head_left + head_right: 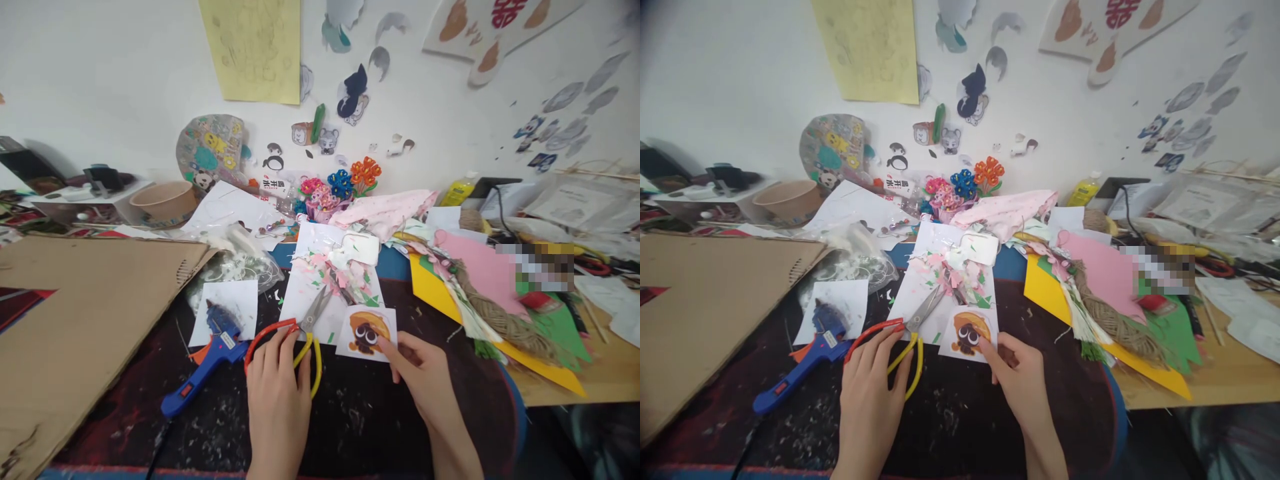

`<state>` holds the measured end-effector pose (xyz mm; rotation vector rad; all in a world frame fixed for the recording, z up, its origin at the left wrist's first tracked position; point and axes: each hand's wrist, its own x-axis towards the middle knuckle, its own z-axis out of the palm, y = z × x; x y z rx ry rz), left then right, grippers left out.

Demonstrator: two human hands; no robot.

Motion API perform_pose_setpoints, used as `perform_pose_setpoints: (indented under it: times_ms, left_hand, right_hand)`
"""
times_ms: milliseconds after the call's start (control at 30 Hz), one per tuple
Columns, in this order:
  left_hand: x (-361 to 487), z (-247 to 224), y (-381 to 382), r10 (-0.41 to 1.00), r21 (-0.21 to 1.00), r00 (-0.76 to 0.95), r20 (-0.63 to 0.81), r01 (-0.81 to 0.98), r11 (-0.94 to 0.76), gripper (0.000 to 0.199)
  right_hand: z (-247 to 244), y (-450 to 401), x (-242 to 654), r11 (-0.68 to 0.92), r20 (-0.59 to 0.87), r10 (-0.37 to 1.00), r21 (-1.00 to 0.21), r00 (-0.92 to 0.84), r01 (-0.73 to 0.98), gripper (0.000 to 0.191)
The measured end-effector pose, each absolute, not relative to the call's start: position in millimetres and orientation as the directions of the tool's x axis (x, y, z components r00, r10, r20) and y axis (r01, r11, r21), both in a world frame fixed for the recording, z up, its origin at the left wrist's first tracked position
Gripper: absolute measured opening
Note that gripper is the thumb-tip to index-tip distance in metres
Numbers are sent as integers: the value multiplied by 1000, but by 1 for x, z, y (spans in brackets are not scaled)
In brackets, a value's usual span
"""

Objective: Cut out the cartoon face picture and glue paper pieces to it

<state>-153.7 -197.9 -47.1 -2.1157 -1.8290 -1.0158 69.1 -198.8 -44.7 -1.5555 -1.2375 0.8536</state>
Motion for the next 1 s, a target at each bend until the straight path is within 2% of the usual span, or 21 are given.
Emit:
perform_pose_setpoints:
  times_ms: [733, 1000]
  left_hand:
    - [-155, -45, -199, 816, 330, 17, 578, 909, -253, 14]
    - [-154, -43, -199, 828, 317, 2, 561, 923, -217, 15]
  right_hand:
    - [-47, -199, 70, -29, 53, 969, -947, 243, 321, 49]
    - [-47, -197, 69, 85, 110, 917, -993, 382, 83, 30]
